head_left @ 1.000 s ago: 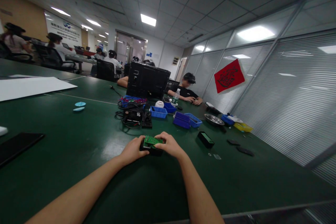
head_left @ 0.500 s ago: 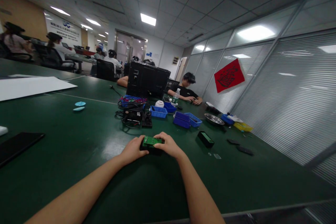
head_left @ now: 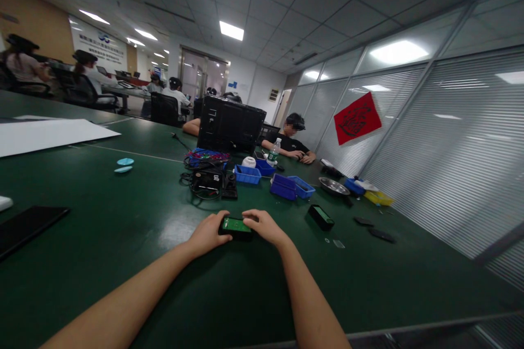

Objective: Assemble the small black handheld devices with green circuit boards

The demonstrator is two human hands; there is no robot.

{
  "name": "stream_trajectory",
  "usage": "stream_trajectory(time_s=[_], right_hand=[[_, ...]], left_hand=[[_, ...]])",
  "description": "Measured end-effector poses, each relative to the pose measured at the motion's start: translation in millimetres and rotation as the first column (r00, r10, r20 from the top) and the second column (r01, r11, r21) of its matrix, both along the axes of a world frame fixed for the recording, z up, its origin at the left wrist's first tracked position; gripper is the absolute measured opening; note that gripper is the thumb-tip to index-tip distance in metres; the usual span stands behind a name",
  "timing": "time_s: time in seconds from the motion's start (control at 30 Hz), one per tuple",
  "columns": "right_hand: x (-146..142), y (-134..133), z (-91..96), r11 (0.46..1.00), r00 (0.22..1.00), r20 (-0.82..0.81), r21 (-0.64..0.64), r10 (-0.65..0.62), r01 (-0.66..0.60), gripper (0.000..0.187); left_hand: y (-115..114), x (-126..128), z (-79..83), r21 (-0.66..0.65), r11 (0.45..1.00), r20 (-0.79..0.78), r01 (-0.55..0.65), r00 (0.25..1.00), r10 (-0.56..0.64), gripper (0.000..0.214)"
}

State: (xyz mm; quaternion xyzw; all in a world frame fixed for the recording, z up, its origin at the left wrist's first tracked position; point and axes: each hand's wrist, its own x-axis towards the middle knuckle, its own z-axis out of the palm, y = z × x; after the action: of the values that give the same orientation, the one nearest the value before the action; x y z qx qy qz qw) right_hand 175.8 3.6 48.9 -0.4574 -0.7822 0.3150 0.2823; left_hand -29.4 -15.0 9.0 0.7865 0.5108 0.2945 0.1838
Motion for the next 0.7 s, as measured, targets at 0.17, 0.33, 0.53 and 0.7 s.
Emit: stream_trajectory(time_s=[0.17, 0.33, 0.53, 0.7], right_hand=[[0.2, 2.0, -4.5, 0.998, 0.995, 0.084, -0.018, 0.059, -0.058, 0.032], [-3.4, -2.3, -2.7, 0.999, 0.983, 0.177, -0.019, 0.046, -0.044, 0.041], [-14.0, -5.7, -7.7, 0.991, 0.951, 0.289, 0.105, -0.111, 0.084, 0.037], [-8.5, 3.5, -11.1, 0.910, 0.844, 0.342, 0.126, -0.413, 0.395, 0.035]], left_hand=[[1.5, 0.1, -2.4, 0.058, 0.998, 0.004, -0.036, 0.999, 0.036, 0.064], [5.4, -2.0, -2.8, 0.055, 0.983, -0.007, -0.174, 0.985, 0.175, 0.056], [8.2, -3.3, -6.0, 0.041, 0.982, -0.027, -0.187, 0.982, 0.188, 0.054], [7.1, -3.1, -5.1, 0.024, 0.984, -0.029, -0.177, 0.984, 0.178, 0.055]])
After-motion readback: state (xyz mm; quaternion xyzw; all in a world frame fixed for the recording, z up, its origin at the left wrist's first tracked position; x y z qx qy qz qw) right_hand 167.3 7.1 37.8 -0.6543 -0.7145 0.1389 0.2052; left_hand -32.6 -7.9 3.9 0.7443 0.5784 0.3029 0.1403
